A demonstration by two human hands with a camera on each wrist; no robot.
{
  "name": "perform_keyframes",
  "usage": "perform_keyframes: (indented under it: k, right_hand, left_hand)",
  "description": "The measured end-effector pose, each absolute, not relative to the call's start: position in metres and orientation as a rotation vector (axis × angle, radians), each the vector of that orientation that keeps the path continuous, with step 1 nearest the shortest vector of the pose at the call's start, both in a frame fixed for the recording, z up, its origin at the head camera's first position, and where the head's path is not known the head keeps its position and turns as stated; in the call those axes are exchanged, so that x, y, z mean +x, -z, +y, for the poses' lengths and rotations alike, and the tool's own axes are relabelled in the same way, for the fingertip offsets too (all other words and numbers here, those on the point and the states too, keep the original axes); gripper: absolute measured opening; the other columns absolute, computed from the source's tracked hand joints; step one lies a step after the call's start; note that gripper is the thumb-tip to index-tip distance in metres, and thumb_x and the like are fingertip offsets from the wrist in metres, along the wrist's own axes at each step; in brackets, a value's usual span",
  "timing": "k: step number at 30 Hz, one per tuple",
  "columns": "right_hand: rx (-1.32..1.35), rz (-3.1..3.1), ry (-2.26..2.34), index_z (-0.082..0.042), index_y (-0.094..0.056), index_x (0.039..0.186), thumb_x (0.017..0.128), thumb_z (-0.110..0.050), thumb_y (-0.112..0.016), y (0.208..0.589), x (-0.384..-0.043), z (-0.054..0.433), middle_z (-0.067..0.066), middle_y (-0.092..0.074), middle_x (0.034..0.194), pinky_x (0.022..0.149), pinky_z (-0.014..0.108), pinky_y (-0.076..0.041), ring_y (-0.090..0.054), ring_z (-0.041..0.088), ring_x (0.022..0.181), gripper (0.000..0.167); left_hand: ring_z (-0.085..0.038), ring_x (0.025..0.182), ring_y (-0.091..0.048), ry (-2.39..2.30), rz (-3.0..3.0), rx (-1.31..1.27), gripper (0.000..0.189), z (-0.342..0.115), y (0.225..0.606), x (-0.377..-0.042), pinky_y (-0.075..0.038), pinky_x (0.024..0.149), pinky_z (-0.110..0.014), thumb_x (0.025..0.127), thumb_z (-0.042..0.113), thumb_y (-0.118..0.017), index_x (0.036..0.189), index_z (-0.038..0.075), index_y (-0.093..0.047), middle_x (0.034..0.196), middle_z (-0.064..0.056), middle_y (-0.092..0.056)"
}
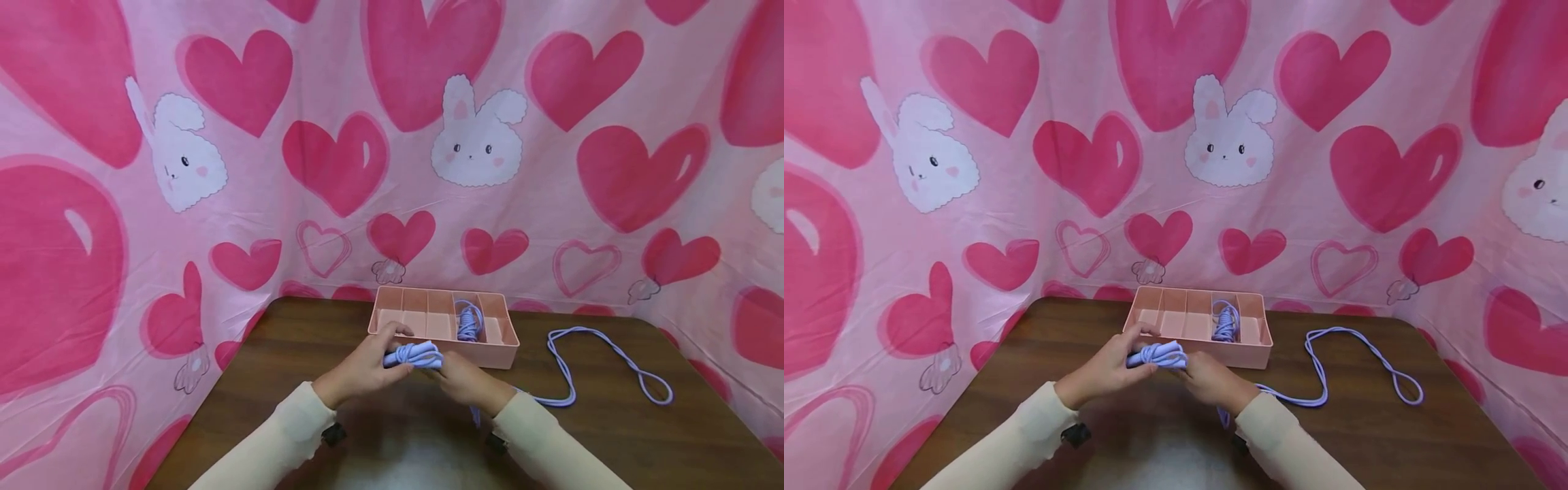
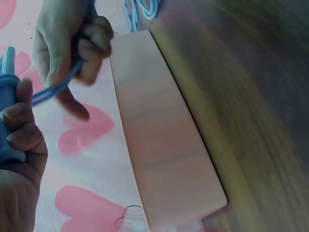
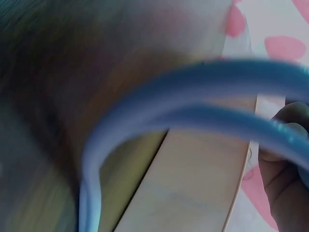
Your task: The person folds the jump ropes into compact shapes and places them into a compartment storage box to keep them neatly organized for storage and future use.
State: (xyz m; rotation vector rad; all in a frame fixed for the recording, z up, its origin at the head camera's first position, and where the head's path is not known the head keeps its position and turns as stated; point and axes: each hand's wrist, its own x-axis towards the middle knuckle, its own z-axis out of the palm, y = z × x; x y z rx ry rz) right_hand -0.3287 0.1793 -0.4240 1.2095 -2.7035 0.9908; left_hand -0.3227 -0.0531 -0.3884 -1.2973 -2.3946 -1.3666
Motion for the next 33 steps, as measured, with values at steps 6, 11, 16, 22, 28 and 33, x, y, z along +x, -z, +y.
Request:
perform_keyframes:
  k: [6, 11, 16, 22, 28, 33]
  right_hand:
    - [1.201, -2.699, -0.939, -0.009, -0.066, 0.111, 0.104, -0.023, -0.048, 0.422, -0.327, 0.176, -0.010, -0.047, 0.073, 0.062, 0.024, -0.042, -0.048, 0.006, 0.068, 0.023]
    - [1.281, -2.741, -0.884, -0.013, -0.063, 0.098, 0.102, -0.031, -0.051, 0.421, -0.320, 0.172, -0.014, -0.043, 0.071, 0.061, 0.022, -0.041, -0.046, 0.004, 0.065, 0.022]
    - [1.332, -2.804, -0.706, -0.018, -0.056, 0.090, 0.099, -0.031, -0.057, 0.416, -0.307, 0.167, -0.015, -0.040, 0.068, 0.056, 0.020, -0.039, -0.043, 0.001, 0.060, 0.016]
    - [1.371, -2.676, -0.365, -0.019, -0.054, 0.080, 0.095, -0.027, -0.064, 0.398, -0.294, 0.166, -0.016, -0.044, 0.065, 0.051, 0.020, -0.036, -0.042, 0.002, 0.055, 0.020]
    - [1.372, -2.346, -0.083, -0.015, -0.058, 0.086, 0.087, -0.018, -0.074, 0.380, -0.292, 0.169, -0.009, -0.053, 0.066, 0.045, 0.022, -0.037, -0.044, 0.006, 0.049, 0.016]
    - [1.356, -2.215, -0.061, -0.012, -0.059, 0.092, 0.081, -0.018, -0.081, 0.367, -0.296, 0.174, -0.005, -0.057, 0.071, 0.050, 0.021, -0.045, -0.050, 0.008, 0.052, 0.025]
  left_hand:
    - [-0.009, 0.082, -0.059, 1.293, -2.384, -1.199, 0.034, -0.055, 0.386, -0.326, -0.053, 0.076, -0.027, 0.086, 0.012, -0.075, 0.114, 0.014, -0.056, 0.100, 0.005, -0.065]
    - [-0.009, 0.077, -0.058, 1.236, -2.446, -1.125, 0.034, -0.059, 0.388, -0.328, -0.053, 0.070, -0.025, 0.087, 0.016, -0.075, 0.111, 0.016, -0.052, 0.095, 0.006, -0.063]
    - [-0.010, 0.080, -0.059, 1.228, -2.490, -1.042, 0.034, -0.059, 0.391, -0.332, -0.053, 0.073, -0.026, 0.088, 0.017, -0.074, 0.114, 0.014, -0.052, 0.098, 0.002, -0.064]
    - [-0.010, 0.080, -0.058, 1.072, -2.593, -1.048, 0.035, -0.058, 0.399, -0.338, -0.052, 0.076, -0.027, 0.088, 0.020, -0.073, 0.114, 0.012, -0.052, 0.095, 0.002, -0.061]
    - [-0.008, 0.076, -0.056, 0.932, -2.641, -1.176, 0.032, -0.056, 0.405, -0.338, -0.051, 0.073, -0.025, 0.090, 0.024, -0.071, 0.111, 0.012, -0.051, 0.089, 0.005, -0.059]
    - [-0.006, 0.071, -0.054, 0.937, -2.701, -1.286, 0.030, -0.054, 0.404, -0.334, -0.049, 0.069, -0.022, 0.091, 0.023, -0.070, 0.112, 0.017, -0.049, 0.083, 0.009, -0.055]
